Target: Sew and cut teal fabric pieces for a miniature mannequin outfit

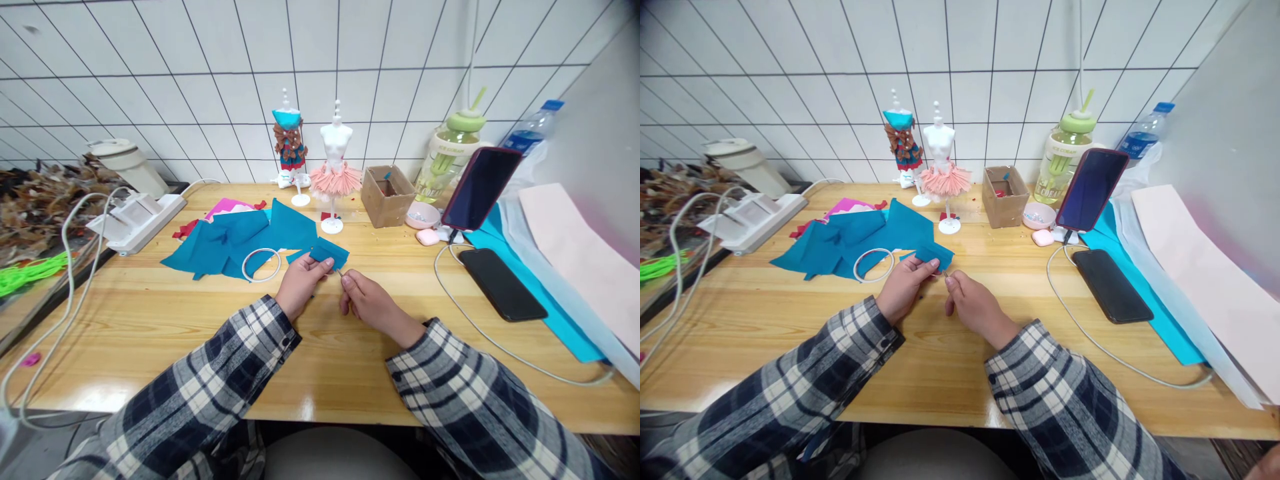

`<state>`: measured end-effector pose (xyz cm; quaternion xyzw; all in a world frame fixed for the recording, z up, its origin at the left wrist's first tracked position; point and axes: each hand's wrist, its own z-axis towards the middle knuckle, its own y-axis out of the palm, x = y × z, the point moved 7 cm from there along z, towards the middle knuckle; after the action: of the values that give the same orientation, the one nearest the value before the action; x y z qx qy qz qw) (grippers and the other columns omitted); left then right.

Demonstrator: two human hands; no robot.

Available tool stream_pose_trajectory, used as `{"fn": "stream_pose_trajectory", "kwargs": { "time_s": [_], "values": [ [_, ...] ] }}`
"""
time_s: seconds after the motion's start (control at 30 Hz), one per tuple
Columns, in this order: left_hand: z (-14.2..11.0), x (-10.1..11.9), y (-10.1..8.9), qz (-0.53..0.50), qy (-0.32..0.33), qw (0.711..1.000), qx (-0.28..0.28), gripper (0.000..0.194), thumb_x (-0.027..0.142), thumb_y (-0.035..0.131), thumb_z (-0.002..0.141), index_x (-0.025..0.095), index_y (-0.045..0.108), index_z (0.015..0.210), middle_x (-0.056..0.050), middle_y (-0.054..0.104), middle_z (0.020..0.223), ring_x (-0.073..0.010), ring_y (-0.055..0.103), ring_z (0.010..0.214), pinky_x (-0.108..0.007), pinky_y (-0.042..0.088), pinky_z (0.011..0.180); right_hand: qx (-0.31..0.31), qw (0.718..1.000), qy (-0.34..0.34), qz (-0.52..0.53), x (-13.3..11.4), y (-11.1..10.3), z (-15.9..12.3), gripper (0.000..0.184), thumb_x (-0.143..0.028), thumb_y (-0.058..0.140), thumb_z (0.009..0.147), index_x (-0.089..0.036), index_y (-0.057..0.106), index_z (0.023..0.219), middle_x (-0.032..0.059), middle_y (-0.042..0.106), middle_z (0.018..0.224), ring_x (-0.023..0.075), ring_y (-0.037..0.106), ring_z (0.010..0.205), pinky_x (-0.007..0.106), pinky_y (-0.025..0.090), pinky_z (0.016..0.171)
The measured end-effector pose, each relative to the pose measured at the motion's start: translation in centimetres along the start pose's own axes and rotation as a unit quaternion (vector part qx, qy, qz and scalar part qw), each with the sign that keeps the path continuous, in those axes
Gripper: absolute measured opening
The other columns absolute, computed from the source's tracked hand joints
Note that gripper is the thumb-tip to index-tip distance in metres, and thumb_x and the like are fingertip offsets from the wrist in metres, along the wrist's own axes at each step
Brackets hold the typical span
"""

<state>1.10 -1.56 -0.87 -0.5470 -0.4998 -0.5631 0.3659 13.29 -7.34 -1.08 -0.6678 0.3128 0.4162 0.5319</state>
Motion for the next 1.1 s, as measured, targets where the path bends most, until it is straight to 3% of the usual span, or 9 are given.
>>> {"fn": "stream_pose_trajectory", "kwargs": {
  "time_s": [0.1,0.27,0.43,1.1],
  "values": [
    [0.1,-0.2,-0.2,-0.002,-0.004,1.0,0.005,0.025,0.037,0.074,0.072,0.015,0.066,0.08,-0.001,0.065,0.07,-0.0126,0.057,0.068,-0.025,0.042,0.068,-0.004,1.0,-0.003,-0.027,-0.1,-0.3,-0.1,0.039,-0.046,0.024,0.098,-0.023,0.042,0.073,-0.004,0.057,0.059,0.0121,0.05,0.056,0.026,0.036,0.061],
    [0.1,-0.3,-0.2,-0.026,-0.011,1.0,-0.002,0.025,0.035,0.075,0.071,0.014,0.065,0.079,0.0,0.065,0.069,-0.0112,0.056,0.063,-0.024,0.042,0.064,0.042,0.998,0.002,-0.039,0.0,-1.2,-0.1,0.035,-0.046,0.026,0.096,-0.023,0.046,0.079,-0.003,0.051,0.065,0.0142,0.049,0.063,0.027,0.036,0.062],
    [0.0,-0.3,0.4,-0.052,-0.019,0.998,-0.044,0.023,0.031,0.076,0.071,0.015,0.067,0.083,-0.001,0.069,0.076,-0.0115,0.058,0.066,-0.024,0.043,0.066,0.047,0.998,0.0,-0.031,0.1,-1.3,0.0,0.036,-0.047,0.025,0.096,-0.023,0.046,0.081,-0.0026,0.05,0.067,0.0147,0.048,0.065,0.028,0.036,0.065],
    [-0.6,0.5,1.4,-0.053,-0.042,0.993,-0.097,0.02,0.03,0.077,0.069,0.015,0.07,0.082,-0.002,0.074,0.079,-0.0168,0.064,0.074,-0.029,0.047,0.076,0.013,1.0,0.006,0.008,0.6,-1.2,0.5,0.034,-0.044,0.029,0.095,-0.022,0.045,0.075,-0.0043,0.044,0.061,0.013,0.043,0.059,0.027,0.035,0.058]
  ]
}}
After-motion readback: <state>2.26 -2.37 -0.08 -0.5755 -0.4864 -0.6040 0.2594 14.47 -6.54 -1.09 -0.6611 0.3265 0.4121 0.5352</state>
